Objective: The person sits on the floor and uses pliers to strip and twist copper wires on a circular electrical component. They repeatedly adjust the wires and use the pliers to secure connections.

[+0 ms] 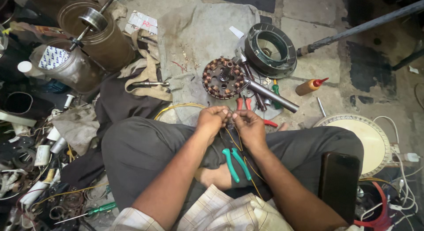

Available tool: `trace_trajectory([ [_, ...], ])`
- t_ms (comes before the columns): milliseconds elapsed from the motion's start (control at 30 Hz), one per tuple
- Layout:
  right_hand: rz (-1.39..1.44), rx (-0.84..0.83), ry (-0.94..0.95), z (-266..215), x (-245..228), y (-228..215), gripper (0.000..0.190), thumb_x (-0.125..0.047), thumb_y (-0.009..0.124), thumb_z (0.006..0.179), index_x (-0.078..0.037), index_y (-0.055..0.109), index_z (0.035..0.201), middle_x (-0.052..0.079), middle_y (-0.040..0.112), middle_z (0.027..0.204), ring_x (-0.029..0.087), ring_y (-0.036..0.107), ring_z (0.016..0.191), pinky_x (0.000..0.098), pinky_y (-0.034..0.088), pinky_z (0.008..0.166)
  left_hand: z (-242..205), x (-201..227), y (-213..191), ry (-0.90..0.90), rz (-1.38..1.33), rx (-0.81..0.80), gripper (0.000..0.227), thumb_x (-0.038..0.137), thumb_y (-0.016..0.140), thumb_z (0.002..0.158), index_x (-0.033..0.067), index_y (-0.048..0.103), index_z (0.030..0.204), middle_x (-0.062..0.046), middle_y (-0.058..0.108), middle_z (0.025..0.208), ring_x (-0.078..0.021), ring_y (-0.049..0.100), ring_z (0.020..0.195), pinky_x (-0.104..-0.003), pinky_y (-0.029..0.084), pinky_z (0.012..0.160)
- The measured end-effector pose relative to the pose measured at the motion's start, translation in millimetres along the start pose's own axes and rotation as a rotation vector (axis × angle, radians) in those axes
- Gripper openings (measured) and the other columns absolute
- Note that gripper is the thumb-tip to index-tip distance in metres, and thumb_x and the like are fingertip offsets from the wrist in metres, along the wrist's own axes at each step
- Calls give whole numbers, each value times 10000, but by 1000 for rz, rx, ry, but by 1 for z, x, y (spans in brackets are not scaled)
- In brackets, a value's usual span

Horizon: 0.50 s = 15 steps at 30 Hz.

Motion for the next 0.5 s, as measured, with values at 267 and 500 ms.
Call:
trace_trajectory([
  [267,-122,8,41,-5,-10,1,156,-117,722,961,3,730,1059,23,728,859,47,595,697,207,496,645,-25,31,13,-30,65,-24,206,190,720,935,40,755,1072,-29,748,840,-109,664,700,-257,491,607],
  [500,8,-32,79,-6,-2,7,146,-175,606,1032,-43,656,1070,7,677,852,67,579,697,226,498,641,-29,37,15,-30,19,-23,179,202,698,943,50,740,1027,-33,742,813,-119,655,669,-268,471,586],
])
Point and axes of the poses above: each hand's wrist, its own z-axis towards the middle knuckle, its own y-axis out of the palm, x = y × z, the point moved 7 cm from there along z, towards the middle knuckle
